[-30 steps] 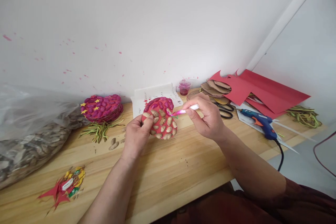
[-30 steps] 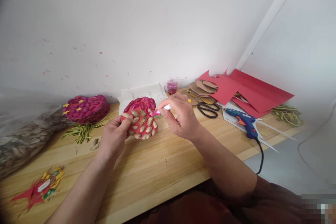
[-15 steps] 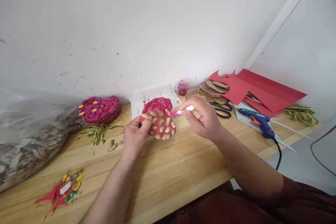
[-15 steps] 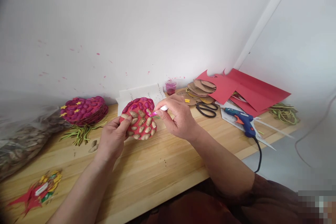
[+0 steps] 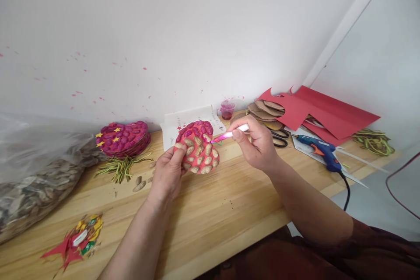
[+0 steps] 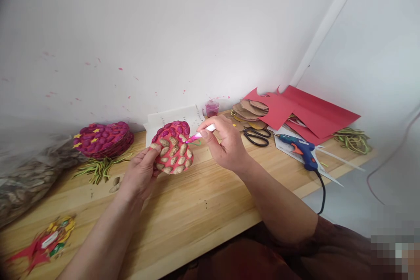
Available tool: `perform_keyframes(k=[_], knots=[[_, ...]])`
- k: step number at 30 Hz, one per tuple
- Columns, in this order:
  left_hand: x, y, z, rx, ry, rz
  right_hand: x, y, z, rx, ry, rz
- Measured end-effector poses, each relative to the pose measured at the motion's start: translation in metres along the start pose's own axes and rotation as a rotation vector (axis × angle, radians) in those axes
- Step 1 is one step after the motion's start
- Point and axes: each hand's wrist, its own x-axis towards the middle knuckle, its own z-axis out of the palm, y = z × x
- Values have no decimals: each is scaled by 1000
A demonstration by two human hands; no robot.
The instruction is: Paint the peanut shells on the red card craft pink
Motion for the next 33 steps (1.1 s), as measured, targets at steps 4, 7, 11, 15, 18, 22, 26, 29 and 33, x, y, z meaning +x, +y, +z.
perform_keyframes(k=[4, 7, 11, 15, 18, 22, 26, 29, 33], knots=[[0, 3, 2, -45, -9, -20, -1, 2, 0, 42, 58, 23], [1, 2, 0, -55, -20, -30, -2, 3, 0, 112, 64, 35], [2, -1, -2, -102, -35, -81, -2, 3, 1, 140, 80, 63], [1, -3, -4, -165, -54, -99, -1, 1, 0, 204, 120, 84], [2, -5, -4, -199, -61, -108, 1, -1, 0, 261, 111, 84], [4, -6, -5, -236, -69, -131, 0, 1, 1, 277, 115, 99], [2, -4, -4, -266, -70, -151, -1, 3, 1, 293, 126, 127], [1, -2, -3, -278, -65, -176, -1, 2, 1, 319, 131, 134], [1, -2, -2, -277, -63, -175, 0, 0, 1, 318, 136, 130]])
